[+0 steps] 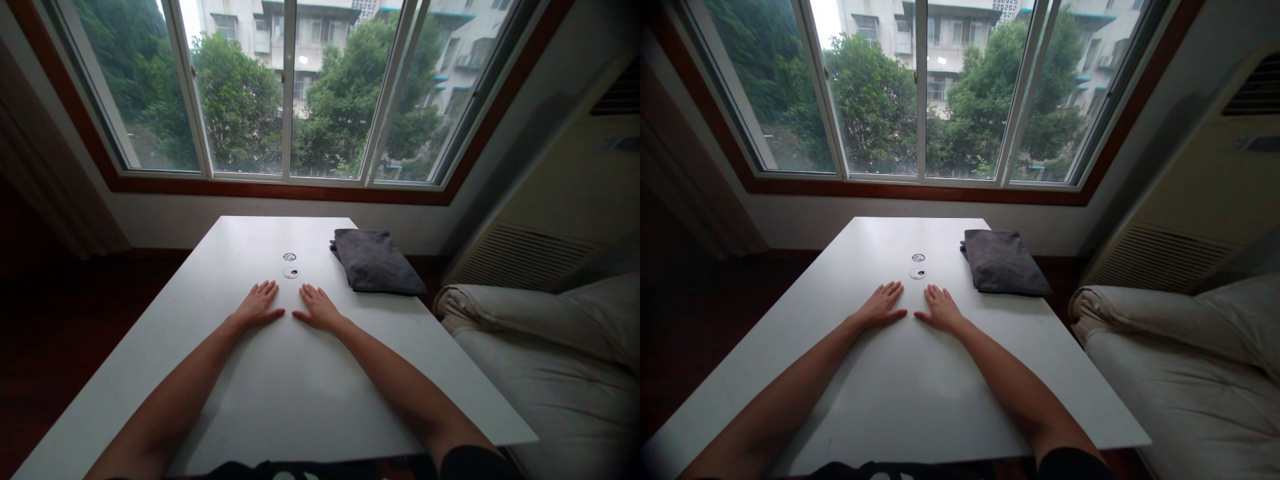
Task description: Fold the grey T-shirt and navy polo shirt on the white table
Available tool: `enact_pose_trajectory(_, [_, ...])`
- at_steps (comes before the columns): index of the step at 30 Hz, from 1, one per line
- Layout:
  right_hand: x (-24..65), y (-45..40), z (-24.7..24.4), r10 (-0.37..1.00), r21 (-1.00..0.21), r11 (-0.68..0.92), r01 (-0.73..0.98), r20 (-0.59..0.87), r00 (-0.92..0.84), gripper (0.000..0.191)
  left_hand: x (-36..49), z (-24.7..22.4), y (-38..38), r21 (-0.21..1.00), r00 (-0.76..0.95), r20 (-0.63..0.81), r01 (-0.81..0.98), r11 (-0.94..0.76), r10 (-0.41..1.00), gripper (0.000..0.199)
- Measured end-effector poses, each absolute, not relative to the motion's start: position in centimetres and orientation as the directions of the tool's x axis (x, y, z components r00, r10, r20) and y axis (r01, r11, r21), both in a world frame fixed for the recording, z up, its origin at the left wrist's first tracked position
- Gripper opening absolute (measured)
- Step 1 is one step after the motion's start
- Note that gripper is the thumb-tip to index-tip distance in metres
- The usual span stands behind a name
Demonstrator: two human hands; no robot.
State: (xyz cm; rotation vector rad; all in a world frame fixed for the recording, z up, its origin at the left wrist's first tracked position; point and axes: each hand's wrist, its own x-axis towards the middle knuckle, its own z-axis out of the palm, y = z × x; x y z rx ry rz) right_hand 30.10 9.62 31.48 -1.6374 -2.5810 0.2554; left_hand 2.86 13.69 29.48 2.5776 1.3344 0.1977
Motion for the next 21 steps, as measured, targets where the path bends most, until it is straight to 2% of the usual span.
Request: enact_pose_trajectory(21, [30.08, 9.43, 31.79, 0.905, -0.181, 0.412, 0.893, -0.037, -0.425, 0.097, 3.04, 29.77, 13.61, 0.279, 0.561, -0.008, 0.796, -0.537, 0.828, 0.099])
